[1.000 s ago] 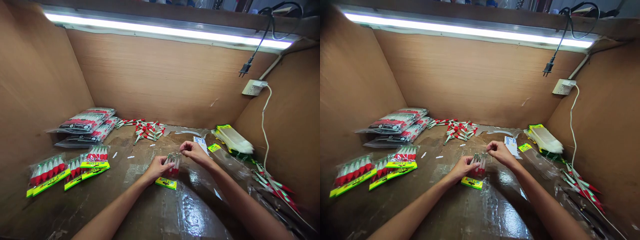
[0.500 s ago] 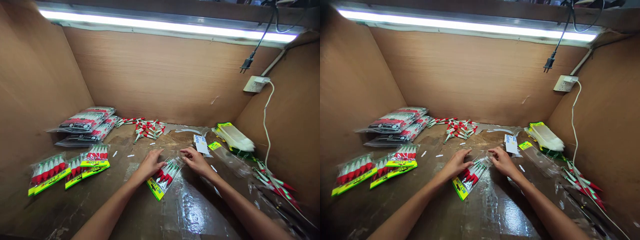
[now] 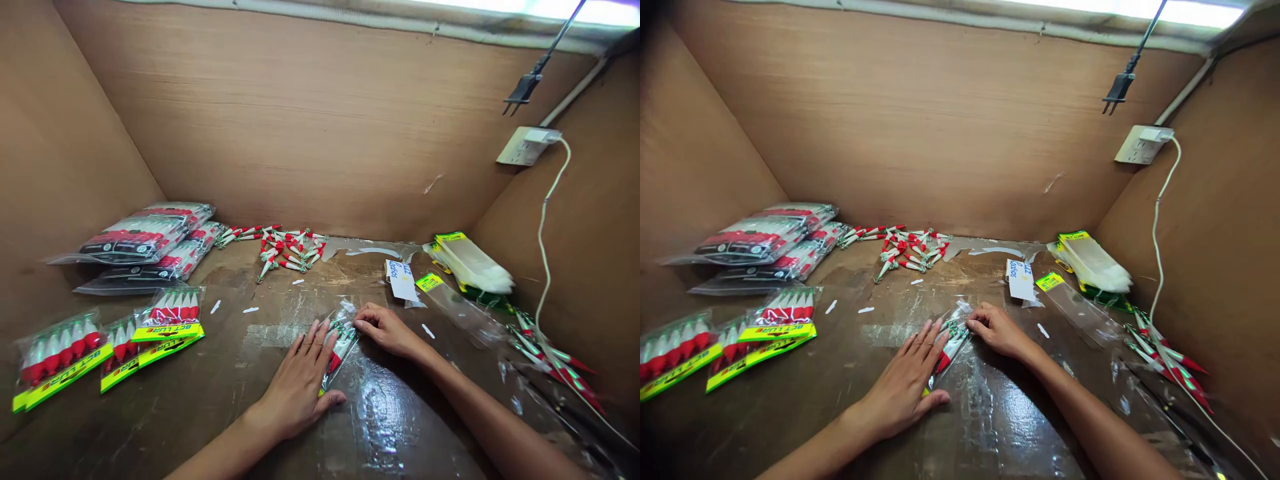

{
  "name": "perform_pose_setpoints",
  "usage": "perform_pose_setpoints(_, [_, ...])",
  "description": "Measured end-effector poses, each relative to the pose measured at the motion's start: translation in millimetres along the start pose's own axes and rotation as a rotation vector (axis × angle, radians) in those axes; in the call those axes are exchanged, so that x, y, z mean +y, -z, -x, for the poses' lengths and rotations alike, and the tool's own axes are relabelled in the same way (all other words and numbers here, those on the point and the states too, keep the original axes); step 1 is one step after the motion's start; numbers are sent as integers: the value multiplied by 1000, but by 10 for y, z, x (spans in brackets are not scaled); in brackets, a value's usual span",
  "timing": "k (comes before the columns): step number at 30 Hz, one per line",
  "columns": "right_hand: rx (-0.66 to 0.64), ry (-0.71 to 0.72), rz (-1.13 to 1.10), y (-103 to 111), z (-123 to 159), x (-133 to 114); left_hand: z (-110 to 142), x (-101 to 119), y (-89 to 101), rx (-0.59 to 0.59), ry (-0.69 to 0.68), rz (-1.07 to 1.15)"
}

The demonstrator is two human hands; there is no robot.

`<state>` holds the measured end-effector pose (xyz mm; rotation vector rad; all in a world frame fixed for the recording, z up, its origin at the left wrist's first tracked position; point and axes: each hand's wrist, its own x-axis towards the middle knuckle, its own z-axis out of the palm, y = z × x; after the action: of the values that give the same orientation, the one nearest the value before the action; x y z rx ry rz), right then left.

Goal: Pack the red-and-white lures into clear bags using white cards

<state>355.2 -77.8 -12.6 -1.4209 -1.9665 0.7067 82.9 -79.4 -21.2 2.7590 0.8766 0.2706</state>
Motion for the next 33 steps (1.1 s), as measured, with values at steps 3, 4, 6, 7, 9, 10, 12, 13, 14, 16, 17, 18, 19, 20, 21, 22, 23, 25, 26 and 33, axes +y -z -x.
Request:
perform_pose_setpoints(3, [6, 16, -19, -6, 6, 12, -11, -25, 18, 11, -6, 16])
perform_pose_setpoints(4, [3, 23, -29, -12, 6, 14, -11, -30, 18, 11, -7, 22])
perform_pose_setpoints(6, [2, 31, -51, -22, 2, 9, -11, -35, 11, 7, -4, 37])
perform_pose_setpoints(7, [4, 31, -61, -25, -1, 3, -11, -36, 5, 7, 0, 47])
perform_pose_setpoints(9, [4, 29, -79, -25, -10, -14, -12, -39, -7, 11, 8, 73])
perform_pose_setpoints(10, [4, 27, -86, -21, -15, -21, -12, -42, -13, 17, 9, 87])
perform_pose_setpoints(12, [-1, 16, -93, -9, -26, -25, -11, -49, -22, 34, 6, 113])
perform_pose_setpoints(13, [-2, 8, -89, -1, -32, -22, -10, -53, -24, 40, 3, 123])
perform_pose_setpoints(14, [-6, 0, -83, 7, -38, -17, -9, -57, -26, 44, -1, 130])
perform_pose_setpoints(16, [-27, -13, -72, 24, -50, -6, -8, -65, -25, 45, -4, 132])
perform_pose_setpoints(17, [-43, -15, -72, 33, -54, -2, -8, -68, -23, 44, -2, 131])
perform_pose_setpoints(18, [-63, -14, -75, 42, -58, -1, -8, -70, -20, 44, 1, 128])
perform_pose_setpoints(19, [-80, -14, -79, 51, -60, -3, -9, -71, -15, 44, 6, 126])
perform_pose_setpoints(20, [-93, -13, -83, 58, -60, -8, -9, -70, -9, 43, 8, 125])
perform_pose_setpoints(21, [-96, -12, -84, 64, -59, -15, -9, -69, -3, 40, 9, 125])
perform_pose_setpoints(22, [-97, -11, -82, 68, -56, -23, -10, -68, 6, 35, 8, 125])
perform_pose_setpoints(23, [-95, -9, -78, 69, -51, -31, -13, -66, 16, 33, 5, 126])
perform_pose_setpoints(25, [-92, 1, -73, 64, -40, -40, -27, -69, 43, 42, -2, 141])
perform_pose_setpoints(26, [-84, 7, -72, 58, -34, -39, -42, -77, 61, 64, 6, 159])
perform_pose_setpoints(33, [184, -194, 15, -22, 2, 52, -313, -322, 254, 167, 327, 255])
